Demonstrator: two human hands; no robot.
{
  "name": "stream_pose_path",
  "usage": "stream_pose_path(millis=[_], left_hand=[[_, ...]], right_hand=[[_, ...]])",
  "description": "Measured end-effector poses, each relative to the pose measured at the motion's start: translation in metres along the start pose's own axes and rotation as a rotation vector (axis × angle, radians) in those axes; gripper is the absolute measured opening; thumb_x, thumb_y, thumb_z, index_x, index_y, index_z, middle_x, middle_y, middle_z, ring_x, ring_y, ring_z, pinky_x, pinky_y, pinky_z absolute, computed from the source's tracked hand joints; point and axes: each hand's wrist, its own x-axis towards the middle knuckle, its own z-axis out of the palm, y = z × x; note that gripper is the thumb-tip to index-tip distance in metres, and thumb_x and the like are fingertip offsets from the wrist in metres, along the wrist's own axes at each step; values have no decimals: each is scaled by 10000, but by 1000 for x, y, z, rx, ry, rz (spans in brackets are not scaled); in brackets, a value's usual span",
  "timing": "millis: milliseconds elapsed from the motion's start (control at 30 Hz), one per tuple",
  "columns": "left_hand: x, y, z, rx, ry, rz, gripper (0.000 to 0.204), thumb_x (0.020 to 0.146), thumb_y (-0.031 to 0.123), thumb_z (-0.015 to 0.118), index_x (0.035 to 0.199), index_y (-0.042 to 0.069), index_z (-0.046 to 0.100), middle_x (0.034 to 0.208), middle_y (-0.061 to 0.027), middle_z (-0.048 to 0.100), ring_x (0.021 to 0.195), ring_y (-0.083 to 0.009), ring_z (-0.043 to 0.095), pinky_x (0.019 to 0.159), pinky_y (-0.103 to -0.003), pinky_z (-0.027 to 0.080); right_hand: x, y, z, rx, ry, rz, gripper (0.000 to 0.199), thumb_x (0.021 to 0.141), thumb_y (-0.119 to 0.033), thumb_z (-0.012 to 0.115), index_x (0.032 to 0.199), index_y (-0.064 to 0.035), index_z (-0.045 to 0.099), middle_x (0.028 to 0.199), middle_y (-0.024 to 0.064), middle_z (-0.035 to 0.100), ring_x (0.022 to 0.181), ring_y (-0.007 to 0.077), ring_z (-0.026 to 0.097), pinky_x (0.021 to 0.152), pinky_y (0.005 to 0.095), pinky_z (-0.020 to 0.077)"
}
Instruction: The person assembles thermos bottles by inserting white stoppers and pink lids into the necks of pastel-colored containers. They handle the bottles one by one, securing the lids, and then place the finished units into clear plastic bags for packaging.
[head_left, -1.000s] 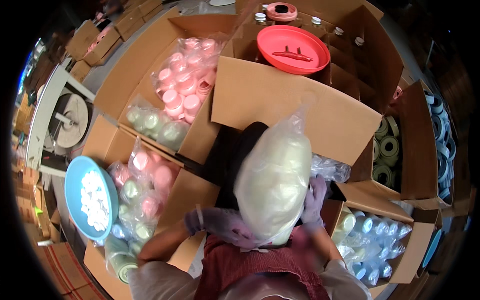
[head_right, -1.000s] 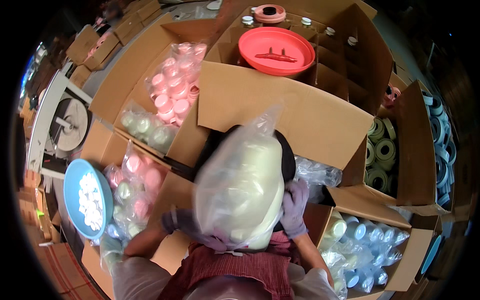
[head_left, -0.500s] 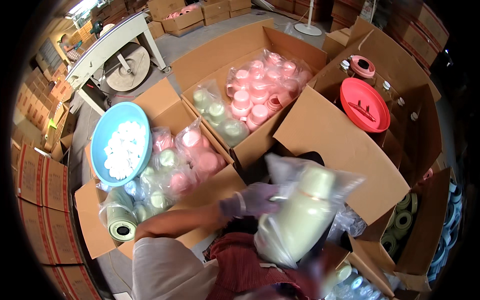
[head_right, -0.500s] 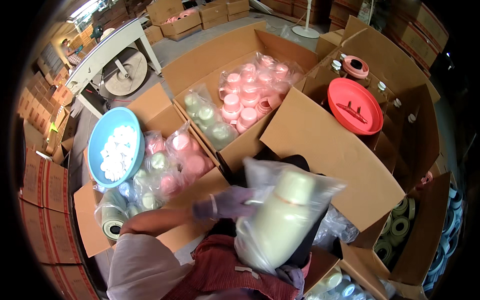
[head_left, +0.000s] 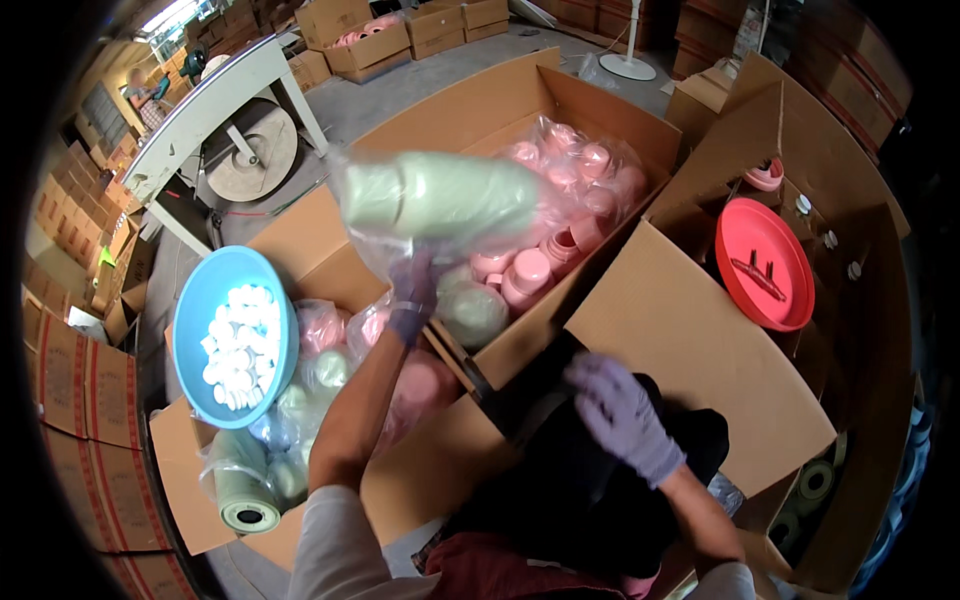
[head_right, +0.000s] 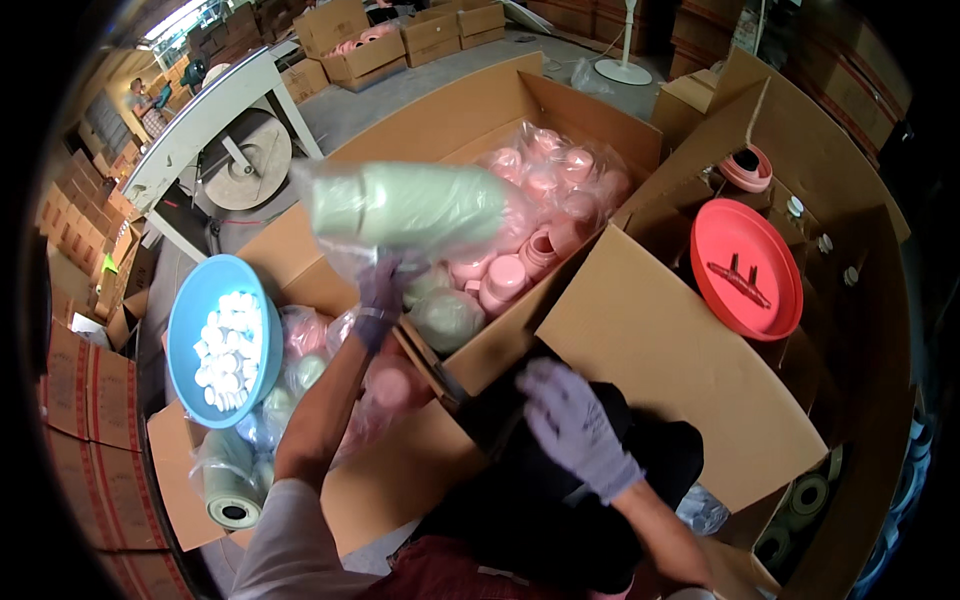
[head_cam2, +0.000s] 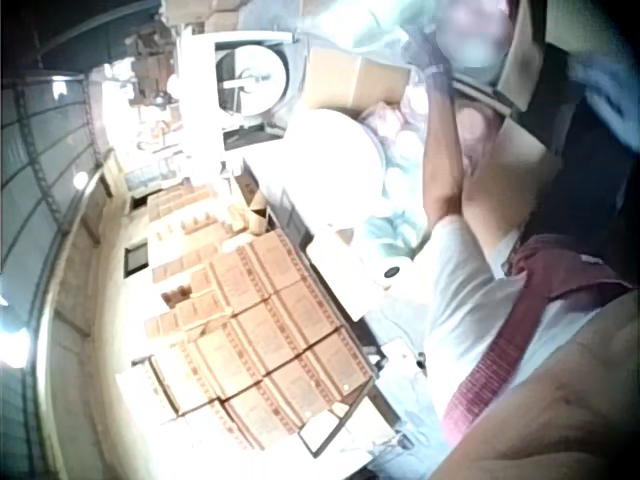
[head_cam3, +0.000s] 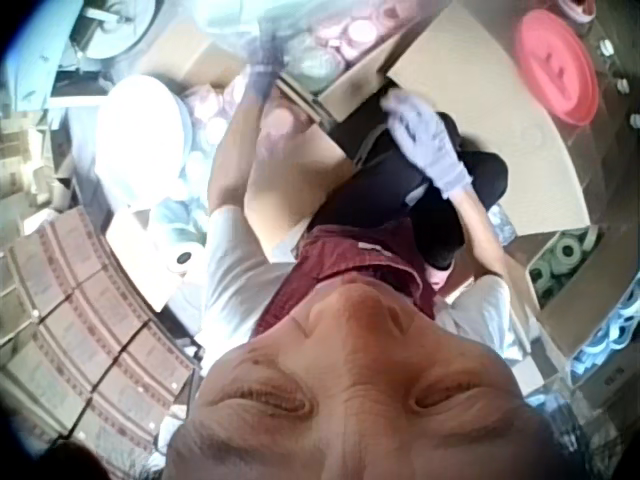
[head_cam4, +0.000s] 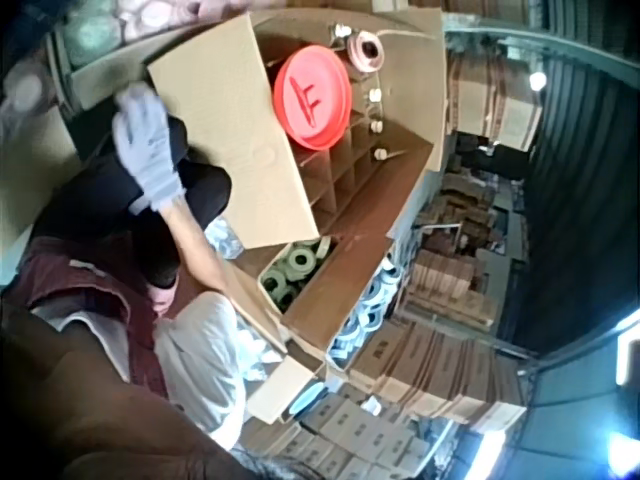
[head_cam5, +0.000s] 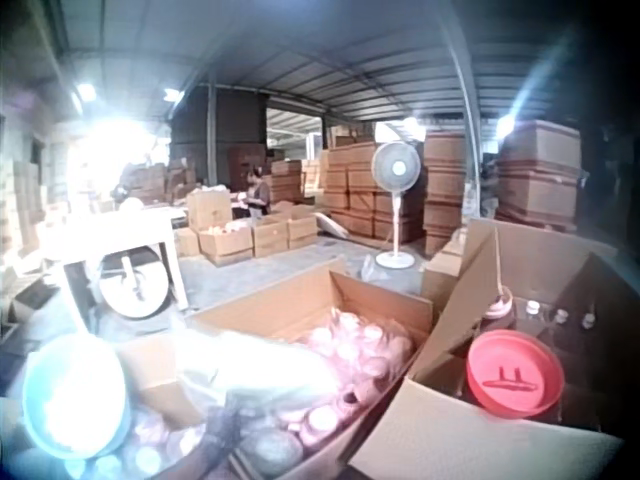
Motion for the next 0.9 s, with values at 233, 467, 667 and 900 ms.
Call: stream_pose_path(millis=[233,467,667,900], left_hand=[[97,-104,116,275,-12,-338,372,821,356,612,813,-10,679,862,-254,673,876,-440,644,810,-506,490],[109,-90,125,570,-517,-299,364,798,322,663,980,8,683,1034,-217,701,982,-360,680,829,-449,535],[102,-42,147,506,-608,86,715,773,403,713,1392,140,469,1255,-171,563,1118,-358,616,912,-458,514],[121,-47,174,516,-594,-187,863,701,450,801,1435,232,402,1336,-253,457,1139,-427,576,941,-515,488]], right_hand=[[-22,11,21,-473,-140,-89,298,762,-215,660,1042,-114,675,1106,60,604,1082,251,561,1049,480,390],[-14,27,21,-388,-52,-7,255,752,-190,673,996,-118,675,1018,39,620,969,212,594,990,425,446],[-14,26,24,-363,-17,-27,222,776,-190,681,984,-113,669,1018,50,619,949,207,614,976,406,465],[-14,28,15,-299,-31,-65,191,776,-165,664,961,-114,667,1003,48,629,928,212,621,939,424,487]])
